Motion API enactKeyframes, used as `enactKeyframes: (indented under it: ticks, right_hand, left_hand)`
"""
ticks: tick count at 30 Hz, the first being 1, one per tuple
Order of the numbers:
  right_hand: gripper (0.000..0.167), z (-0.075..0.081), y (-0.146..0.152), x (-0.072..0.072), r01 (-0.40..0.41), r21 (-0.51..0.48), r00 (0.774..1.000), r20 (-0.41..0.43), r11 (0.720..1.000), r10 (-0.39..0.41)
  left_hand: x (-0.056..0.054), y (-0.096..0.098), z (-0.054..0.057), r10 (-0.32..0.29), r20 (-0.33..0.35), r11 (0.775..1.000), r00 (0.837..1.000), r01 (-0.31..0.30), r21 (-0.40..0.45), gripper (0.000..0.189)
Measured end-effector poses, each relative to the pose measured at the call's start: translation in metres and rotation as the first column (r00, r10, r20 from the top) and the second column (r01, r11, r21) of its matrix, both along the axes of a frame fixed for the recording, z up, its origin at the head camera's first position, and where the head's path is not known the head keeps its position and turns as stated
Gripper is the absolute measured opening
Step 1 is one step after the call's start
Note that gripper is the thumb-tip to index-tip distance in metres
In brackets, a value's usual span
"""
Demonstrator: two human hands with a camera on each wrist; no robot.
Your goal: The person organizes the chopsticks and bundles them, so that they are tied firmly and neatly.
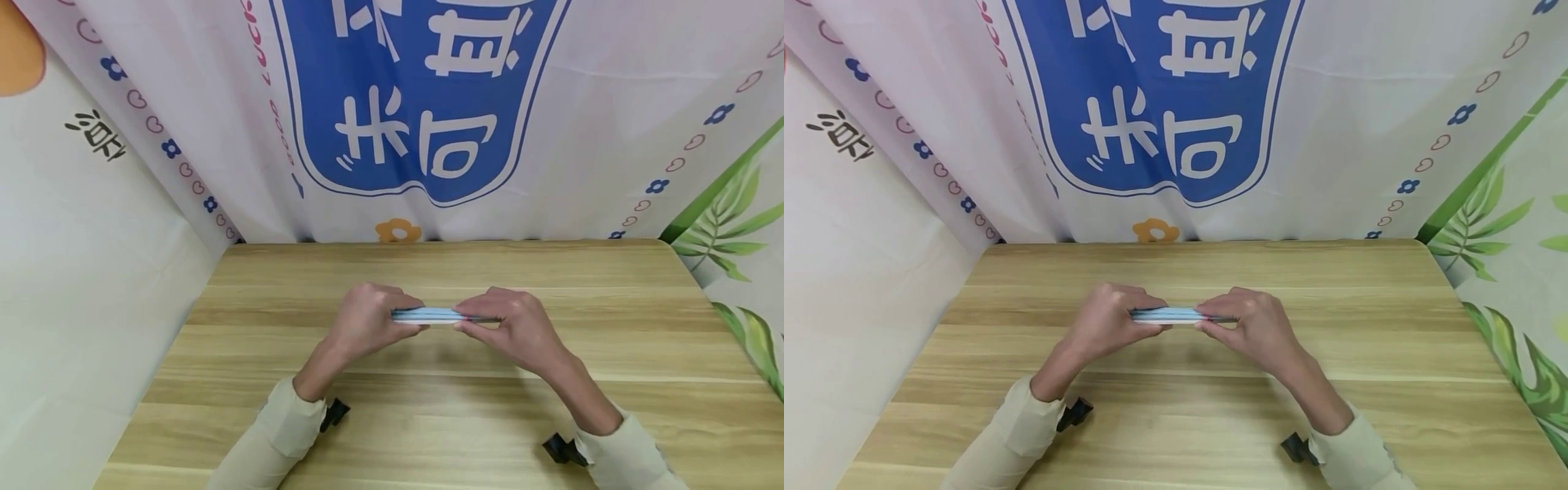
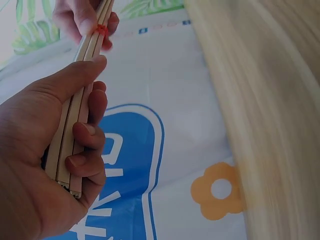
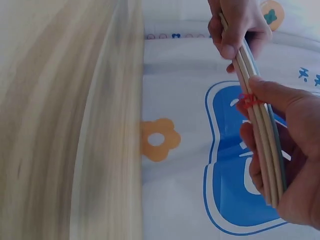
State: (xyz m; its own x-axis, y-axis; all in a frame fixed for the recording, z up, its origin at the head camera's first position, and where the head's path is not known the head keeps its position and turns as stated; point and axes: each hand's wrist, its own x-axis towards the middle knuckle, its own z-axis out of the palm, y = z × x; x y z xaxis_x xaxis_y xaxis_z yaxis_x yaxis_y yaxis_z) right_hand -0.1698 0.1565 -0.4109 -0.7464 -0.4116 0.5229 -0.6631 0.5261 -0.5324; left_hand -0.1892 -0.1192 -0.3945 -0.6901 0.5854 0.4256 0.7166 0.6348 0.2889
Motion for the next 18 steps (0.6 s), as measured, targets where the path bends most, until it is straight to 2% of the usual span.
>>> enactKeyframes:
  ticks: [3, 7, 10, 14, 18]
  right_hand:
    - [0.026, 0.003, -0.001, 0.000, 0.005, 0.048, 1.000, 0.011, 0.999, -0.005]
    - [0.039, 0.008, 0.005, 0.001, 0.016, 0.091, 0.997, 0.070, 0.996, -0.022]
    - [0.035, 0.011, 0.010, 0.001, 0.025, 0.101, 0.995, 0.095, 0.995, -0.035]
    - [0.022, 0.012, 0.014, 0.001, 0.030, 0.075, 0.997, 0.070, 0.997, -0.035]
    - [0.020, 0.008, 0.012, 0.000, 0.010, 0.040, 1.000, -0.010, 0.999, -0.009]
  left_hand:
    - [0.000, 0.001, 0.001, -0.006, 0.007, 1.000, 1.000, 0.006, -0.004, 0.021]
    - [-0.001, 0.001, 0.001, 0.003, 0.005, 1.000, 1.000, -0.003, 0.005, 0.022]
    - [-0.001, 0.000, 0.001, 0.005, 0.002, 1.000, 1.000, -0.005, 0.006, 0.022]
    - [-0.002, 0.000, 0.001, 0.009, 0.002, 1.000, 1.000, -0.009, 0.016, 0.024]
    - [0.000, 0.000, 0.002, 0.015, -0.004, 1.000, 1.000, -0.015, 0.025, 0.024]
